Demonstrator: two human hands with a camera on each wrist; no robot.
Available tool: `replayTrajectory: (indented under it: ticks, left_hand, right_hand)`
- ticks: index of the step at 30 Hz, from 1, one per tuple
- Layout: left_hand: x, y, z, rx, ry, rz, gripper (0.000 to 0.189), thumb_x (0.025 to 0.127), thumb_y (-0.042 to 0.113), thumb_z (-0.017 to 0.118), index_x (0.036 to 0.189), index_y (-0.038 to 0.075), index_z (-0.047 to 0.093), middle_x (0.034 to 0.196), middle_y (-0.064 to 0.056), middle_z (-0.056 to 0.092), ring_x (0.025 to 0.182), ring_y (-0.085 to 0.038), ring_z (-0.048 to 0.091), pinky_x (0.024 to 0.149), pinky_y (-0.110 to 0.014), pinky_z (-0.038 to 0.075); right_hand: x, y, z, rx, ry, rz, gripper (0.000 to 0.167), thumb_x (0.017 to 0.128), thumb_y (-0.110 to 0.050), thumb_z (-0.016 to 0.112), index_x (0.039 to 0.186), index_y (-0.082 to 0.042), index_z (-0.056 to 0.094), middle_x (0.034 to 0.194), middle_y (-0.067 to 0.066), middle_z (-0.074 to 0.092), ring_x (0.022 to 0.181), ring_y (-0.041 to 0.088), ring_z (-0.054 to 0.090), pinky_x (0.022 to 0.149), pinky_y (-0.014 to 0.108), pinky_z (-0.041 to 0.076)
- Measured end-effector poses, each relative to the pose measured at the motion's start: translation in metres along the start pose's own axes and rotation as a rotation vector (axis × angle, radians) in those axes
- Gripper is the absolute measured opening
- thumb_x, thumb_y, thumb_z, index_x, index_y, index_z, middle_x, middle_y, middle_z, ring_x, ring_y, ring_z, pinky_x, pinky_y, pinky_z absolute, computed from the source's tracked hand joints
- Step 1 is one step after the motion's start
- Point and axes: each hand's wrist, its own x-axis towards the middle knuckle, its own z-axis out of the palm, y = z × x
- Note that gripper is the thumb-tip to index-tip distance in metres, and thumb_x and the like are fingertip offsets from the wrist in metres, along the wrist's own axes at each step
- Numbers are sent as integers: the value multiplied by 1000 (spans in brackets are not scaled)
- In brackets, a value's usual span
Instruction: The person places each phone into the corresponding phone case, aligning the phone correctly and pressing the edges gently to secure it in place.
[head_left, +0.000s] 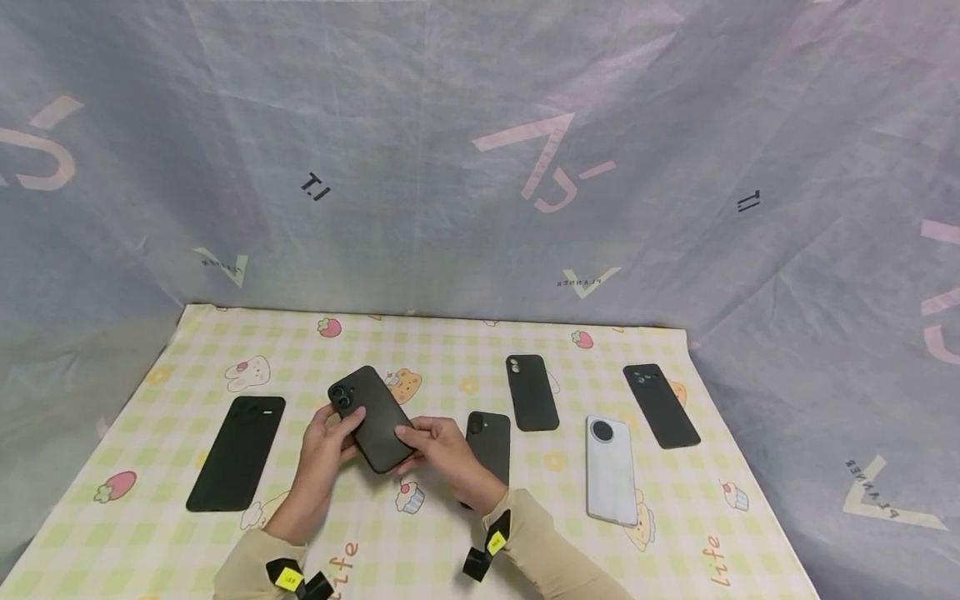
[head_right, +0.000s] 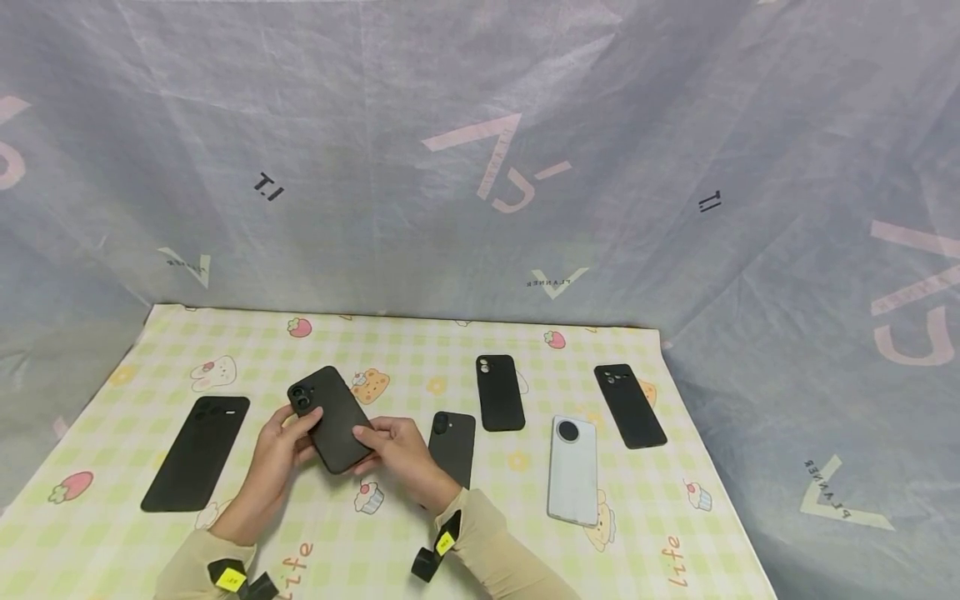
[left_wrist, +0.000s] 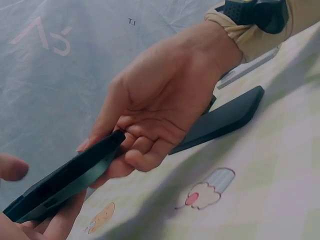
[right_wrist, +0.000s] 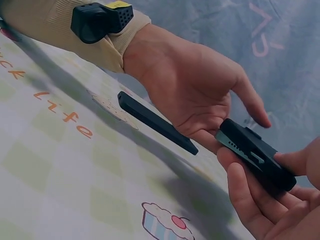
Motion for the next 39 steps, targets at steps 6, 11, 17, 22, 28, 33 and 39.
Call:
replayTrajectory:
  ticks: [6,11,17,22,28,33,39]
  left_hand:
    - [0,-2,-12,-2,-29,-3,58,114,32,57,155,-4,38,117,-6,66,91,-7,70,83,-25,59]
    - [0,2,-24,48,-61,19,53,116,39,50,145,-6,49,105,-2,67,88,-12,70,85,-30,60]
    - [2,10,-43,209,-116,60,61,117,42,45,153,-7,50,132,-16,63,91,-13,70,82,-30,59]
    - [3,14,-53,395,-195,89,70,116,50,41,159,-5,45,163,-25,44,145,-33,51,118,-44,45]
    - [2,14,-53,515,-192,130,67,113,55,48,153,1,57,160,-21,51,154,-40,39,126,-55,30]
    - [2,11,-51,602,-187,214,51,115,47,49,138,7,71,129,-9,70,122,-22,62,102,-29,48]
    - [3,8,-49,636,-209,251,41,115,42,52,123,9,75,81,-3,52,87,-15,54,76,-30,39]
  right_hand:
    - [0,0,-6,-37,-35,6,29,108,-23,68,120,2,75,94,11,80,64,12,72,90,32,61]
    - [-1,-3,-14,-74,-95,1,25,108,-23,68,113,1,76,88,8,78,68,23,75,91,32,61]
    - [-1,-4,-21,-164,-207,-21,24,108,-21,67,105,1,75,74,-1,74,64,14,69,77,30,61]
    - [1,-7,-27,-252,-277,-34,22,109,-21,67,102,-3,77,71,2,71,66,16,70,73,32,61]
    - [0,-13,-33,-290,-347,-28,24,109,-21,66,96,-2,73,70,2,69,67,15,72,77,30,61]
    - [-2,-19,-38,-303,-392,-25,21,109,-18,66,102,-1,76,76,3,74,71,35,74,80,34,63]
    - [-2,-20,-41,-298,-429,-9,21,109,-16,66,113,0,79,83,4,78,70,31,74,76,36,64]
